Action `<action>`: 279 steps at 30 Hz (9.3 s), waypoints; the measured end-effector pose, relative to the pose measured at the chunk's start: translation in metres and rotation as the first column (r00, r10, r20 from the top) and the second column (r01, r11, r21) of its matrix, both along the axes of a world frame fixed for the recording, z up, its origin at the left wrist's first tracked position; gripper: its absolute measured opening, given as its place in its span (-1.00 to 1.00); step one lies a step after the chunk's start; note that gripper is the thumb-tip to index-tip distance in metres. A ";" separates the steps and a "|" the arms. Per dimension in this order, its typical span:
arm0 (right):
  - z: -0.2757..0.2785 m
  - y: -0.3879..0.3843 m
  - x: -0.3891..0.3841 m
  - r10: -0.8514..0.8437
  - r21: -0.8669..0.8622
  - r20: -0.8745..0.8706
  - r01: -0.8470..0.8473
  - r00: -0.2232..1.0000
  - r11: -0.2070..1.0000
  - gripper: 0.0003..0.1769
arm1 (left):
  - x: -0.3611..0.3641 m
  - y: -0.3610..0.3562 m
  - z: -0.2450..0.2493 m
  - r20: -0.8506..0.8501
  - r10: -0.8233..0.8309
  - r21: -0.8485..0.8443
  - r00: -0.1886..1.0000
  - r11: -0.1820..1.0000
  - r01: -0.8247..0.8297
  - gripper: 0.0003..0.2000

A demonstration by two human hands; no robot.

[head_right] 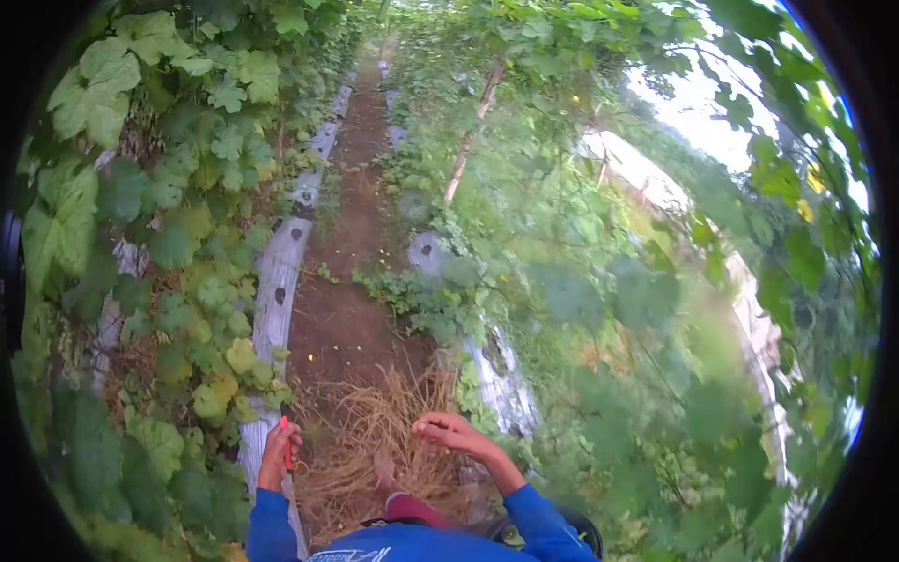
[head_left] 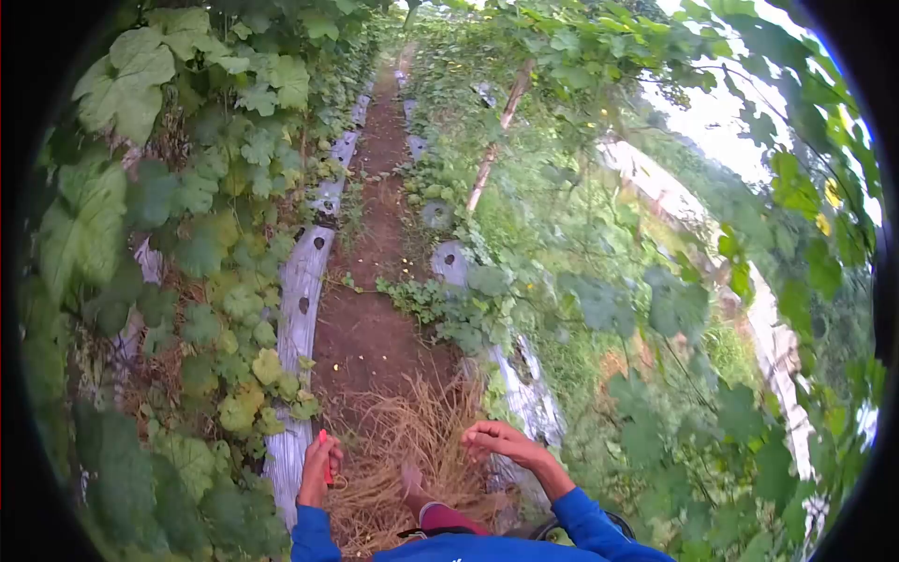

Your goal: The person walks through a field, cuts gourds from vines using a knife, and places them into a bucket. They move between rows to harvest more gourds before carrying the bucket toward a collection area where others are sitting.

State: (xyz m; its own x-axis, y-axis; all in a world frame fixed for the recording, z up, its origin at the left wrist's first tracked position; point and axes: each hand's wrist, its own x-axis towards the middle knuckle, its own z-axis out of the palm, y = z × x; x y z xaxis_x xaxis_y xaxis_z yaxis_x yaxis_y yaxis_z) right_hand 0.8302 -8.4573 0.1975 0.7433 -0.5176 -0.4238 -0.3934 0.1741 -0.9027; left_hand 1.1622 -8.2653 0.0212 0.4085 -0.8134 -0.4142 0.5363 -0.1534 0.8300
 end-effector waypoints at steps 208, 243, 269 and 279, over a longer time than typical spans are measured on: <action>-0.039 -2.758 1.034 -0.865 0.260 0.495 0.936 0.082 0.237 -0.48 | 0.834 -3.150 0.305 0.840 0.439 0.200 -0.318 0.293 0.935 -0.74; -0.035 -2.735 1.051 -0.902 0.214 0.411 0.947 0.135 0.239 -0.51 | 0.889 -3.144 0.301 0.842 0.370 0.301 -0.392 0.281 0.911 -0.67; -0.042 -2.741 1.053 -0.870 -0.314 0.261 0.889 0.419 0.334 -0.54 | 0.884 -3.136 0.298 0.807 0.425 0.287 -0.410 0.325 0.901 -0.73; -0.089 -2.732 1.040 -0.864 -0.754 0.072 0.594 0.498 0.279 -0.61 | 0.855 -3.134 0.300 0.771 0.459 0.353 -0.441 0.269 0.896 -0.69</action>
